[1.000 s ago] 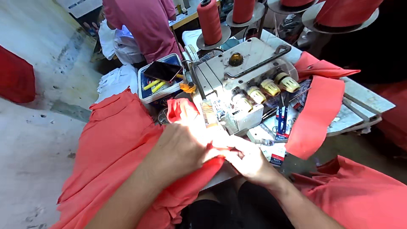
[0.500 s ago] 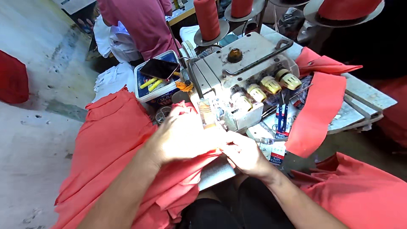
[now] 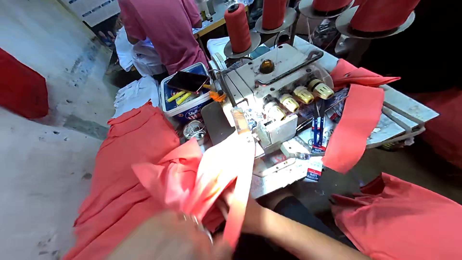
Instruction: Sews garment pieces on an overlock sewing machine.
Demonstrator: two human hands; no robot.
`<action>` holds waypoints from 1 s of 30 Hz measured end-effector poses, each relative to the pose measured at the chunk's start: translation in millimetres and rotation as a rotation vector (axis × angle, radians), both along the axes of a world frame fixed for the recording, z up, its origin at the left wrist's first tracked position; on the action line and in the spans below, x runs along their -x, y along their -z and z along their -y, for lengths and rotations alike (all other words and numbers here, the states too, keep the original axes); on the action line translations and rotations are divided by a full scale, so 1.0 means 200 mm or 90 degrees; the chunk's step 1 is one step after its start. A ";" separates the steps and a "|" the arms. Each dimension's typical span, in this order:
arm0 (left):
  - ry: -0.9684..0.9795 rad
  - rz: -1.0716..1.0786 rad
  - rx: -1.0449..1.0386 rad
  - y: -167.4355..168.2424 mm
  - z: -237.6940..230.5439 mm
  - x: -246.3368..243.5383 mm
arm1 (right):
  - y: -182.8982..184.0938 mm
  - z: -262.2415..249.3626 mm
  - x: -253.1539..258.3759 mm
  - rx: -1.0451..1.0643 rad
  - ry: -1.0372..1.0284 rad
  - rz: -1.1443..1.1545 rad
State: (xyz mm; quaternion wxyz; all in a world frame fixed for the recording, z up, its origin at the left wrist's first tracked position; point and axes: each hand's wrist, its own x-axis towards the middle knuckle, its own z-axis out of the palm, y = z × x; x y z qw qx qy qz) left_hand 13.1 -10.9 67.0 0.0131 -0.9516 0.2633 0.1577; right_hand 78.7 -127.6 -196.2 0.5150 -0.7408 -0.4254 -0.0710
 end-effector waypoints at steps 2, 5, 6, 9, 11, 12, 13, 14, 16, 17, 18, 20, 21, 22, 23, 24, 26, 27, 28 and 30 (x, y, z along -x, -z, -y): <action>-0.151 0.077 -0.099 0.01 -0.11 -0.05 | -0.23 0.03 -0.07 0.235 -0.204 -0.102; -0.162 0.197 -0.070 0.01 -0.29 -0.11 | -0.32 0.12 -0.18 0.030 -0.125 -0.001; -0.135 0.217 -0.051 0.03 -0.29 -0.11 | -0.31 0.11 -0.21 -0.073 -0.046 0.061; -0.103 0.135 0.014 0.02 -0.22 -0.12 | -0.36 0.12 -0.27 -0.085 -0.042 0.041; -0.044 0.057 0.150 0.00 -0.22 -0.16 | -0.38 0.12 -0.25 -0.047 -0.136 0.019; -0.005 0.022 0.251 0.03 -0.22 -0.20 | -0.38 0.13 -0.22 -0.052 -0.176 0.027; 0.024 -0.022 0.363 0.06 -0.21 -0.24 | -0.38 0.15 -0.19 -0.059 -0.202 0.043; 0.039 -0.071 0.462 0.10 -0.17 -0.28 | -0.37 0.17 -0.16 -0.063 -0.213 0.060; 0.055 -0.116 0.557 0.18 -0.10 -0.35 | -0.35 0.23 -0.11 -0.084 -0.237 0.079; 0.055 -0.096 0.523 0.21 -0.08 -0.37 | -0.35 0.27 -0.10 -0.099 -0.266 0.063; 0.044 -0.041 0.417 0.23 -0.07 -0.39 | -0.37 0.32 -0.09 -0.109 -0.297 0.044; -0.026 0.028 0.128 0.21 -0.09 -0.36 | -0.45 0.42 -0.10 -0.118 -0.325 0.033; -0.051 0.018 0.032 0.18 -0.12 -0.32 | -0.48 0.46 -0.12 -0.123 -0.331 0.032; -0.036 0.026 -0.013 0.13 -0.15 -0.24 | -0.51 0.48 -0.14 -0.131 -0.330 0.034; -0.006 0.063 -0.020 0.07 -0.17 -0.15 | -0.52 0.48 -0.17 -0.152 -0.317 0.036; -0.009 0.069 -0.017 -0.01 -0.14 -0.06 | -0.51 0.45 -0.18 -0.192 -0.279 0.034; -0.078 0.008 -0.050 -0.12 -0.06 0.03 | -0.38 0.35 -0.16 -0.276 -0.106 0.023; -0.122 -0.011 -0.072 -0.14 -0.06 0.03 | -0.26 0.29 -0.14 -0.296 0.005 0.012; -0.157 -0.017 -0.081 -0.15 -0.06 0.02 | -0.14 0.23 -0.10 -0.288 0.099 -0.014; -0.164 -0.019 -0.086 -0.19 -0.02 -0.03 | 0.04 0.11 0.01 -0.178 0.139 -0.078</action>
